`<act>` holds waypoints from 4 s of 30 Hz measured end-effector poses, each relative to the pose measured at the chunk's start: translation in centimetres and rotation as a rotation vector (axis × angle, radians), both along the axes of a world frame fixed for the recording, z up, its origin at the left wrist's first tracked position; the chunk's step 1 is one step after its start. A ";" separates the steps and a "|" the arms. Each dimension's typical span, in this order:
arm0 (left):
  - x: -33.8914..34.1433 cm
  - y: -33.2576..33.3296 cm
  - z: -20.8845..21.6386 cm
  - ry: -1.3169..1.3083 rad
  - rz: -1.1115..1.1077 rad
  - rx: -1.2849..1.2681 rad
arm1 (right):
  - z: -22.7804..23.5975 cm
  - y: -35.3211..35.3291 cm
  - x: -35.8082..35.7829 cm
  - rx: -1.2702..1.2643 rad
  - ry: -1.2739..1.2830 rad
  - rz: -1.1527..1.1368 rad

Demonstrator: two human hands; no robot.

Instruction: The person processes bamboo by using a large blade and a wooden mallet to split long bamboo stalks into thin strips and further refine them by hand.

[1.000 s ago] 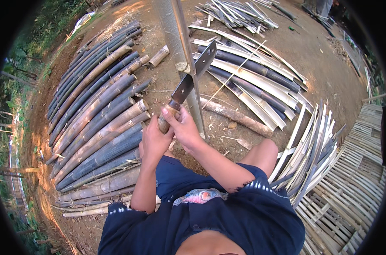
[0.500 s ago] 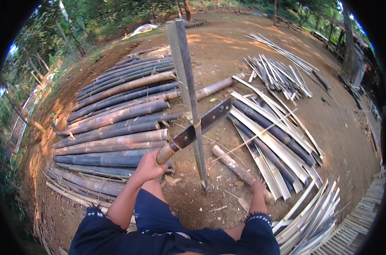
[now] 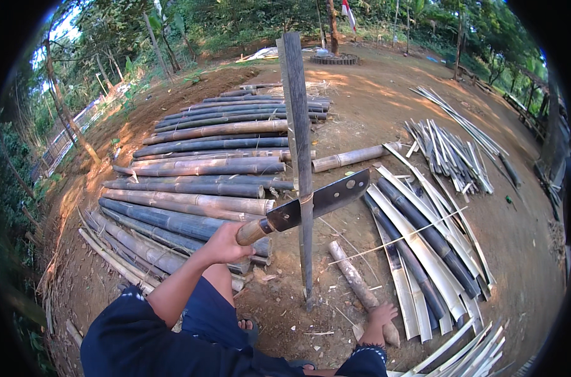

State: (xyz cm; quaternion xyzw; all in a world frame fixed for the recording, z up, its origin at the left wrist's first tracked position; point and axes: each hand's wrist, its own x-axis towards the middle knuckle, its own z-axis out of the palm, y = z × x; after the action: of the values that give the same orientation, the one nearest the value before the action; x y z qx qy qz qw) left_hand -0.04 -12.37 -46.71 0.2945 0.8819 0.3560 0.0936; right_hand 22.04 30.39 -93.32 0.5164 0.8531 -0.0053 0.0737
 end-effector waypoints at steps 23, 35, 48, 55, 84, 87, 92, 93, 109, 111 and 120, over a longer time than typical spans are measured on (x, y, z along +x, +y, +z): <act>-2.0 4.6 -0.9 0.058 0.099 -0.062 | 42.8 -9.5 3.2 -0.254 1.377 0.130; -0.5 4.2 0.3 0.071 0.020 -0.164 | 56.0 -13.5 -2.0 -0.077 0.871 0.355; -1.6 3.4 -3.1 0.058 -0.019 -0.213 | 61.6 -14.1 -2.1 -0.163 1.167 0.282; -1.6 3.3 -3.3 0.054 -0.061 -0.212 | 62.0 -15.0 -5.7 0.377 1.332 0.308; 1.4 3.1 -18.2 -0.054 -0.107 -0.265 | 37.8 -18.7 -3.1 -0.338 0.174 0.178; 2.0 3.4 -19.3 -0.034 -0.101 -0.277 | 40.2 -17.4 -2.8 -0.355 0.437 0.251; 2.3 1.8 -20.6 -0.042 -0.060 -0.235 | 50.4 -17.1 -5.3 -0.066 1.086 0.247; 2.2 1.4 -20.9 -0.033 -0.063 -0.229 | 51.8 -17.3 -5.9 0.139 1.135 0.272; 2.8 2.0 -23.0 -0.075 -0.052 -0.254 | 33.1 -18.9 -4.2 -0.399 0.394 0.206; 2.4 1.9 -22.9 -0.064 -0.051 -0.238 | 35.5 -18.7 -5.1 -0.403 0.525 0.163; 2.8 0.5 -24.9 -0.143 -0.059 -0.266 | 41.0 -18.2 -7.7 0.096 1.139 0.284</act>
State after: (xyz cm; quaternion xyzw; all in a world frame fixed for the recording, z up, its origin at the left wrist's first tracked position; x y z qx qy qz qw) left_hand 2.77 -11.85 -71.65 0.2793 0.9034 0.2531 0.2047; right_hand 14.37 12.15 -52.27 0.3156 0.8185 -0.2334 -0.4195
